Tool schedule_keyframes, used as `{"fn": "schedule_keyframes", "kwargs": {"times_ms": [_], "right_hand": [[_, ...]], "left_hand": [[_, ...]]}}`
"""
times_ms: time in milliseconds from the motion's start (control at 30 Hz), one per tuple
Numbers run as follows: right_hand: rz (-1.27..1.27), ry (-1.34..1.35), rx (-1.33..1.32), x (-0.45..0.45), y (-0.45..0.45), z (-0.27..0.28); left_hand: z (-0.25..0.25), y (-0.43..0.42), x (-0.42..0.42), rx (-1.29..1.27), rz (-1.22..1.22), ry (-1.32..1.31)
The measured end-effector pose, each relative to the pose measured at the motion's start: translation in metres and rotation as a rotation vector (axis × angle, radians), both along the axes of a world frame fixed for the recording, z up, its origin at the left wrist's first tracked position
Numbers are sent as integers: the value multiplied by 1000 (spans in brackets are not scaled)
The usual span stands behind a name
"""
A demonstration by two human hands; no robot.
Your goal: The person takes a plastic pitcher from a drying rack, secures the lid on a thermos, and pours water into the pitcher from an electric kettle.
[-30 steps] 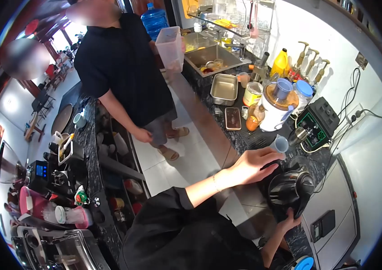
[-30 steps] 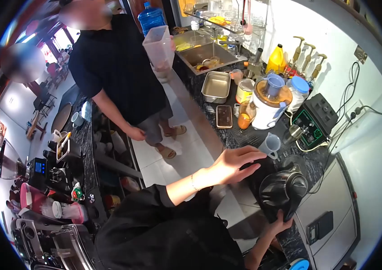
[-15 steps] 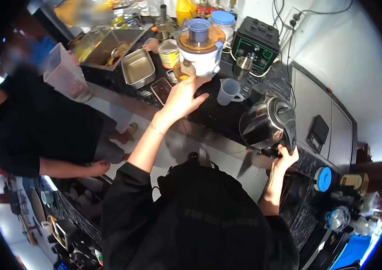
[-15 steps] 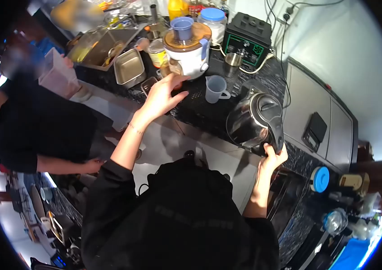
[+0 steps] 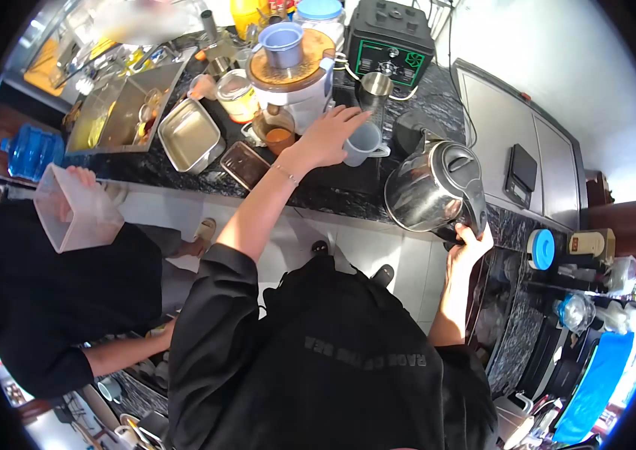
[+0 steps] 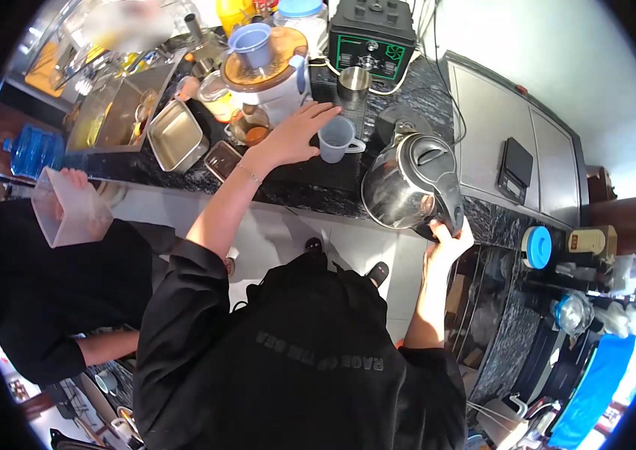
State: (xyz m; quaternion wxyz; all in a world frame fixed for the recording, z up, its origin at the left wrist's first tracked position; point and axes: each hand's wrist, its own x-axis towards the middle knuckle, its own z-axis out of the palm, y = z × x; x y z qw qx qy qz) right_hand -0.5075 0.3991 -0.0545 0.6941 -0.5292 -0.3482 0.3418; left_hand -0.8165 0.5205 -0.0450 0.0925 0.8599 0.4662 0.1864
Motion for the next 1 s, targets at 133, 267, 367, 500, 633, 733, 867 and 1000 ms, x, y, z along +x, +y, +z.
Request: {"fn": "schedule_keyframes", "kwargs": {"times_ms": [133,267,367,500,633,733,867,1000], "right_hand": [[-35,-25,19,11,0,-20],[-56,-40,62,23,3,-35],[-61,-58,120,29,6,-38],[-56,-231,-13,42,11,-39],[21,-395,-114,65,26,-23],[150,-216,67,78,36,-42],[-106,-367,314,107,-19,-58],[-422,-103,-203,154,-176,-225]], "left_hand": [[-2,-12,-4,-64,7,-40],[3,-30,-3,-56,18,-93],[16,-42,15,7,111,-158],[12,-76,57,364,101,-242],[-8,-130,111,362,-243,-324],[-24,-176,154,200,-447,-363],[-56,-223,194,32,-547,-363],[-120,-270,244,-124,-488,-290]]}}
